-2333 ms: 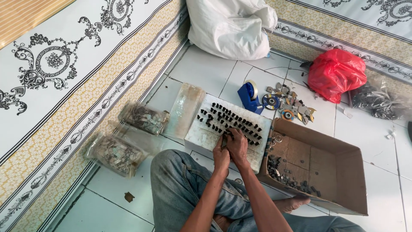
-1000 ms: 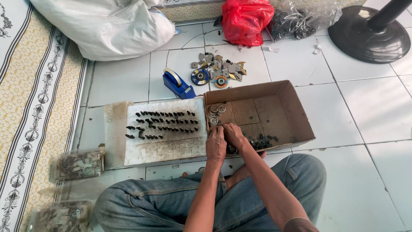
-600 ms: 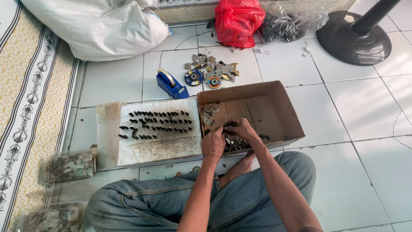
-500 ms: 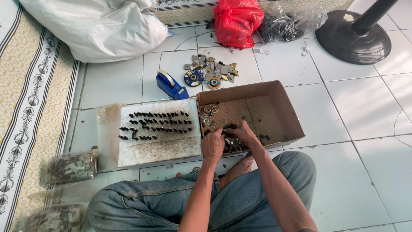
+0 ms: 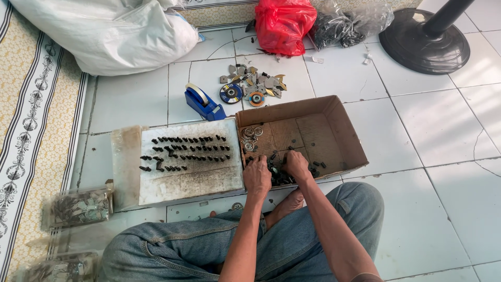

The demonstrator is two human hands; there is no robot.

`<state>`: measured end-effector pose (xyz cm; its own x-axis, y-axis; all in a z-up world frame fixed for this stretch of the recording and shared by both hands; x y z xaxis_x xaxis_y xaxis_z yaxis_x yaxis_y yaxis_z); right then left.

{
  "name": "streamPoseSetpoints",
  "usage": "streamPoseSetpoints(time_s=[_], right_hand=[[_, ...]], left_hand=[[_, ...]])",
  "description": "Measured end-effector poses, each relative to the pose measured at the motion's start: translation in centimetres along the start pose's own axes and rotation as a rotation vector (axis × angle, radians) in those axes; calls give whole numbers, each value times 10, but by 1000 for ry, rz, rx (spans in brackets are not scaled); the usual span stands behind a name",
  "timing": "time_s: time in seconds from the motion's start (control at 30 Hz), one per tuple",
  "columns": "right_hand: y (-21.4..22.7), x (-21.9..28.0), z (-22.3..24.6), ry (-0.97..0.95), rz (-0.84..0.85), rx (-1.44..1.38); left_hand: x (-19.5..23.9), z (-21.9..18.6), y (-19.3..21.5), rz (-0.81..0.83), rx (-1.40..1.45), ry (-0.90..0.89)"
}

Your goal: Sorting small metal pins from a box and arranging them into a tray

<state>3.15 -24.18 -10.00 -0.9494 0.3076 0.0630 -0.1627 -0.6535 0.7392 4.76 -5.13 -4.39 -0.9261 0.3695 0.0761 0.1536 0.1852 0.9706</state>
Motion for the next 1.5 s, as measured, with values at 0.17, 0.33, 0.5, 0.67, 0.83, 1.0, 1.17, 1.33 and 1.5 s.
streamPoseSetpoints(time_s=[0.17, 0.33, 0.5, 0.67, 0.83, 1.0, 1.17, 1.33, 1.5], right_hand=[[-3, 9, 10, 104, -3, 260], [-23, 1, -16, 148, 25, 282], [-9, -11, -29, -73, 17, -186], [30, 15, 38, -121, -52, -416], [60, 30, 74, -206, -90, -559], [64, 35, 87, -200, -78, -1059], [78, 42, 112, -158, -123, -1259], [78, 45, 129, -111, -111, -1306], [80, 51, 143, -18, -113, -1308]], left_hand=[[-4, 1, -8, 5, 2, 11], [0, 1, -4, 15, 14, 11], [-4, 1, -13, 4, 28, -4], [2, 2, -6, -41, 50, -15], [7, 1, 14, -94, 93, 13], [30, 2, 83, -111, 620, 47], [9, 24, 60, -146, 1020, 27], [2, 33, 44, -127, 1205, 84], [6, 29, 55, -175, 1317, 136]])
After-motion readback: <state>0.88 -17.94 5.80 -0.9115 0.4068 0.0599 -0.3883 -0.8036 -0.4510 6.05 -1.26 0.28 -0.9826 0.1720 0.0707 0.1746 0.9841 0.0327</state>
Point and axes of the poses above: each hand's wrist, its own x-axis away from the middle knuckle, its own y-axis out of the back of the hand, z = x × y, the point moved 5 cm from there along -x, towards the middle knuckle, and after that the axes turned 15 degrees about -x, right-handed, at the moved point
